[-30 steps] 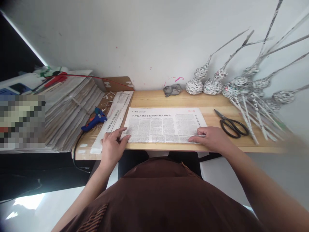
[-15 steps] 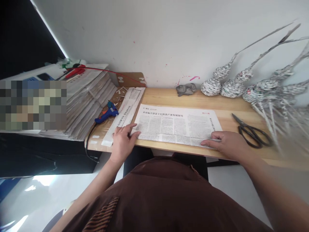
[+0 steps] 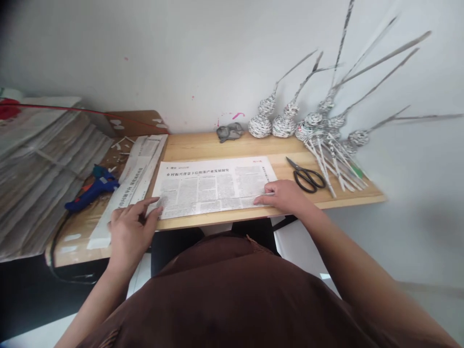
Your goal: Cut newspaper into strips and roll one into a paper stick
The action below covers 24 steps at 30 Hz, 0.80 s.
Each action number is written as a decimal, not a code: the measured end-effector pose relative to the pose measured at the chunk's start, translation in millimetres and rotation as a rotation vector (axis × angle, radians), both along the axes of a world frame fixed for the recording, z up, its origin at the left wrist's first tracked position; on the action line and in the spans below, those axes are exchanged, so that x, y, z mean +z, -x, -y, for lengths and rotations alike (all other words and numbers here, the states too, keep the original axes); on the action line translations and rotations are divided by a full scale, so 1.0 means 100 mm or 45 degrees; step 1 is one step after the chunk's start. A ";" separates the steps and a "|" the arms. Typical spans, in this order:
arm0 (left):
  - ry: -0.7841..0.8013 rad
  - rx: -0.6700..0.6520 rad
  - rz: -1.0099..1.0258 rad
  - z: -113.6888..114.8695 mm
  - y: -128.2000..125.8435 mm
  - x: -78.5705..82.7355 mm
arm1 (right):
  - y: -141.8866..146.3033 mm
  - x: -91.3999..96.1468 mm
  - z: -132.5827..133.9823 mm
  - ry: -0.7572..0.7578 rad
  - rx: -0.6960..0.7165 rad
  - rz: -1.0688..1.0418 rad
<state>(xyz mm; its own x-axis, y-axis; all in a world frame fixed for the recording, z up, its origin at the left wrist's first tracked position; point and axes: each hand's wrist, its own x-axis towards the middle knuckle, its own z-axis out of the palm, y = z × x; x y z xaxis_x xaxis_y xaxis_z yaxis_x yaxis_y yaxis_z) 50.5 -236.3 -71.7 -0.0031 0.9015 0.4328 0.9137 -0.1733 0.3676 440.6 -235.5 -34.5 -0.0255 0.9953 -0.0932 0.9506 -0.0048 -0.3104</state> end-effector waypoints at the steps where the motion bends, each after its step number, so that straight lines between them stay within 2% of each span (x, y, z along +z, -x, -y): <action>1: -0.004 -0.004 -0.012 0.00 0.00 0.00 | 0.00 0.00 0.00 -0.001 0.003 -0.007; 10: -0.012 -0.031 -0.054 -0.01 0.03 -0.02 | -0.01 -0.02 0.01 -0.025 0.028 -0.030; 24: -0.039 -0.057 -0.052 -0.01 0.04 -0.02 | 0.03 0.04 0.00 0.047 0.007 -0.046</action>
<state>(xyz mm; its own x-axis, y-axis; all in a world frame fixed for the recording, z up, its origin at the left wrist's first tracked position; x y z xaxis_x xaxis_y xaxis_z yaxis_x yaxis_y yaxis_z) 46.0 -235.1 -73.5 0.0556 0.8865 0.4593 0.9190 -0.2253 0.3236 438.0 -236.0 -30.1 -0.0345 0.9911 -0.1289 0.9389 -0.0120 -0.3439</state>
